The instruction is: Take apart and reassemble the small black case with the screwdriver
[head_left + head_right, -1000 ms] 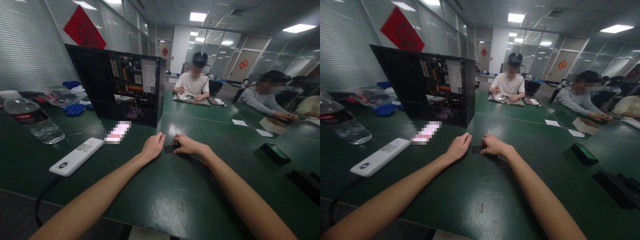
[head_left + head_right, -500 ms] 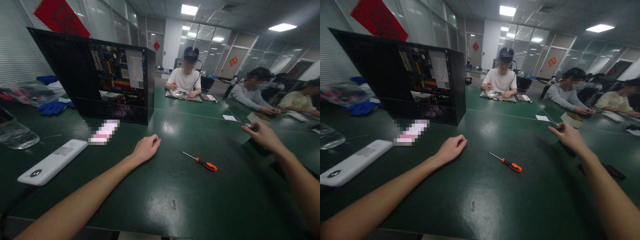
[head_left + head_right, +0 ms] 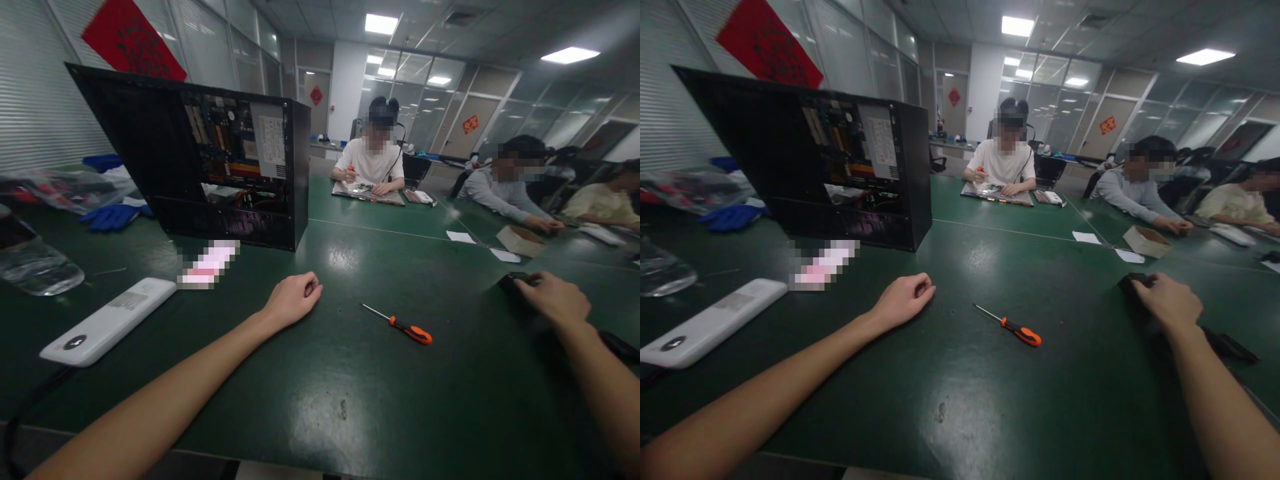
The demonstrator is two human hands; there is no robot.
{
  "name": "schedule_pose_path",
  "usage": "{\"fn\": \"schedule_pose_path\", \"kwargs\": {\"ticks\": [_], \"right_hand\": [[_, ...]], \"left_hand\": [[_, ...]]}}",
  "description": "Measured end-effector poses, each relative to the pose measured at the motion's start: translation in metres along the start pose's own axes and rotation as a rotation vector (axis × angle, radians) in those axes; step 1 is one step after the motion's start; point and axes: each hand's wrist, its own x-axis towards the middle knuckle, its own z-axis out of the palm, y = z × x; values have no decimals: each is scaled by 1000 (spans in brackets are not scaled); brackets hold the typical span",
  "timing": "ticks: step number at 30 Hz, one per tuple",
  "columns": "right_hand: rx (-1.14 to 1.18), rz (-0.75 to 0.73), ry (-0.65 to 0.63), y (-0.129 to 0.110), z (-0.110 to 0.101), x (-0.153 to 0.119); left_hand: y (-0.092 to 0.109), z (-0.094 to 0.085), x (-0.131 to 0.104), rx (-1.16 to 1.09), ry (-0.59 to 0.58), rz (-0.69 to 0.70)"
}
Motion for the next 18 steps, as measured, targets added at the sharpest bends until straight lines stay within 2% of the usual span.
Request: {"fn": "schedule_pose_path", "kwargs": {"ticks": [10,18], "right_hand": [[-1,-22,-35,10,10,-2],[6,-52,-14,12,15,4]], "left_hand": [[0,0,0,10,-8,20],[1,1,-1,26,-4,19]]}}
